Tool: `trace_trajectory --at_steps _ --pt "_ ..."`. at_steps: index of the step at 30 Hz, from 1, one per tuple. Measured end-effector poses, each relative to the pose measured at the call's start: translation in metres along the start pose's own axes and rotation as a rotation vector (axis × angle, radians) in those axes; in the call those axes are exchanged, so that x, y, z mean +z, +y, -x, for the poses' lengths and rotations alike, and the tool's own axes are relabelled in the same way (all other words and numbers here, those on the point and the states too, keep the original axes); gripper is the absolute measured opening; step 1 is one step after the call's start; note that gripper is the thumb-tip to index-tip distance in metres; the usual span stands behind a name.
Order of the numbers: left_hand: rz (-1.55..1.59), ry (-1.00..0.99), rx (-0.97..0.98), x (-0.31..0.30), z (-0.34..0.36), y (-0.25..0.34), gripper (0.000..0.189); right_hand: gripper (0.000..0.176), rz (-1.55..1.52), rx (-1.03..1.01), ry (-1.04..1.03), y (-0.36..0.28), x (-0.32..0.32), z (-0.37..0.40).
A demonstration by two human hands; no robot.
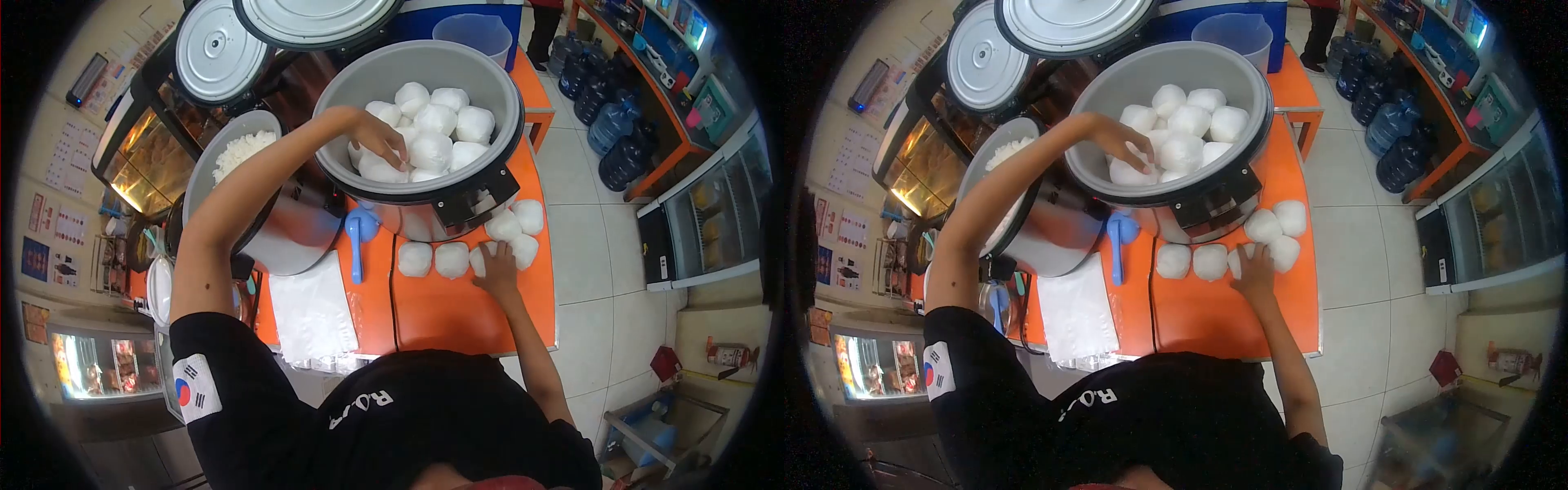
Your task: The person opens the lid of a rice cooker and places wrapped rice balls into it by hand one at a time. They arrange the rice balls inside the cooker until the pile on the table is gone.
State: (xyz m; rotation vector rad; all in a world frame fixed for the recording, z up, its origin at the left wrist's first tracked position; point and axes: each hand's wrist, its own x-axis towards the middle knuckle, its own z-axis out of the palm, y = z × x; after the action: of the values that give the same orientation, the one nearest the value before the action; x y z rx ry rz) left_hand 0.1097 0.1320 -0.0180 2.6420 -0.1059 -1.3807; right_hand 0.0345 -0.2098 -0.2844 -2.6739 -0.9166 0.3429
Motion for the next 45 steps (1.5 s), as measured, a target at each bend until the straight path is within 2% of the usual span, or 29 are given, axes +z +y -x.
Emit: trace_trajectory --at_steps 2,5,9,12,14,16,17,20,22,24,26,28,31,33,35,37,38,39,40,41,42,44,45 --pt "0.043 -0.014 -0.019 -0.002 0.004 0.001 0.066 0.092 0.051 -0.021 0.019 -0.001 0.008 0.0" --pt "-0.188 0.052 -0.176 -0.006 -0.007 0.008 0.072 0.087 0.011 -0.055 0.031 -0.007 0.014 0.001" --pt "-0.253 0.085 -0.11 -0.01 0.002 0.022 0.08 0.083 -0.163 -0.04 0.036 -0.004 0.026 0.012" --pt "-0.245 0.138 -0.107 -0.004 0.012 0.024 0.077 0.08 -0.886 0.112 -0.14 0.007 0.001 0.03" --pt "-0.224 0.158 -0.098 -0.003 0.012 0.02 0.075 0.078 -1.211 0.181 -0.342 -0.009 -0.075 0.046" --pt "-0.237 0.17 -0.012 -0.004 -0.013 -0.005 0.073 0.073 -1.377 -0.077 -0.404 -0.015 -0.143 0.049" --pt "-0.242 0.172 0.036 -0.001 -0.024 -0.015 0.072 0.07 -1.367 -0.19 -0.366 -0.023 -0.18 0.042" --pt "-0.109 0.173 0.011 -0.001 -0.007 -0.01 0.066 0.063 -1.22 -0.369 -0.134 -0.071 -0.282 0.005" --pt "-0.087 0.184 0.042 0.002 -0.002 -0.015 0.055 0.062 -0.8 -0.425 0.226 -0.117 -0.318 -0.034" --pt "-0.067 0.244 0.121 0.003 -0.002 -0.031 0.047 0.063 -0.405 -0.447 0.38 -0.141 -0.316 -0.081" --pt "-0.034 0.243 0.215 0.002 -0.003 -0.045 0.041 0.059 -0.095 -0.683 0.298 -0.138 -0.286 -0.127" --pt "-0.004 0.238 0.273 0.001 -0.002 -0.051 0.036 0.054 0.226 -0.448 -0.397 -0.158 -0.28 -0.139" --pt "-0.01 0.237 0.276 0.003 -0.007 -0.054 0.033 0.052 0.238 -0.301 -0.463 -0.163 -0.296 -0.139" --pt "-0.084 0.273 0.231 0.005 -0.014 -0.052 0.033 0.054 -0.152 -0.288 -0.216 -0.13 -0.315 -0.127" --pt "-0.119 0.344 0.209 0.006 -0.004 -0.038 0.033 0.055 -0.52 -0.401 0.139 -0.085 -0.32 -0.103" --pt "-0.13 0.382 0.242 0.003 0.0 -0.027 0.033 0.035 -0.653 0.012 0.404 -0.044 -0.302 -0.065" --pt "-0.122 0.393 0.28 0.0 0.0 -0.027 0.033 0.027 -0.605 0.062 0.5 0.011 -0.255 -0.063" --pt "-0.114 0.4 0.316 -0.001 -0.002 -0.026 0.033 0.021 -0.579 0.067 0.479 0.068 -0.191 -0.058" --pt "-0.095 0.473 0.381 -0.002 -0.005 -0.023 0.032 0.041 -0.348 0.283 0.329 0.115 -0.119 -0.044" --pt "-0.073 0.547 0.442 -0.002 -0.009 -0.02 0.032 0.07 -0.03 0.175 0.381 0.153 -0.028 -0.034" --pt "-0.05 0.622 0.502 -0.001 -0.013 -0.017 0.031 0.078 -0.168 0.182 0.258 0.177 0.03 -0.026" --pt "0.051 0.68 0.694 0.005 -0.021 0.002 0.028 0.082 -0.26 0.419 0.332 0.06 -0.003 -0.015" --pt "0.104 0.705 0.787 0.011 -0.025 0.013 0.027 0.08 -0.232 0.445 0.341 0.049 0.001 -0.018"
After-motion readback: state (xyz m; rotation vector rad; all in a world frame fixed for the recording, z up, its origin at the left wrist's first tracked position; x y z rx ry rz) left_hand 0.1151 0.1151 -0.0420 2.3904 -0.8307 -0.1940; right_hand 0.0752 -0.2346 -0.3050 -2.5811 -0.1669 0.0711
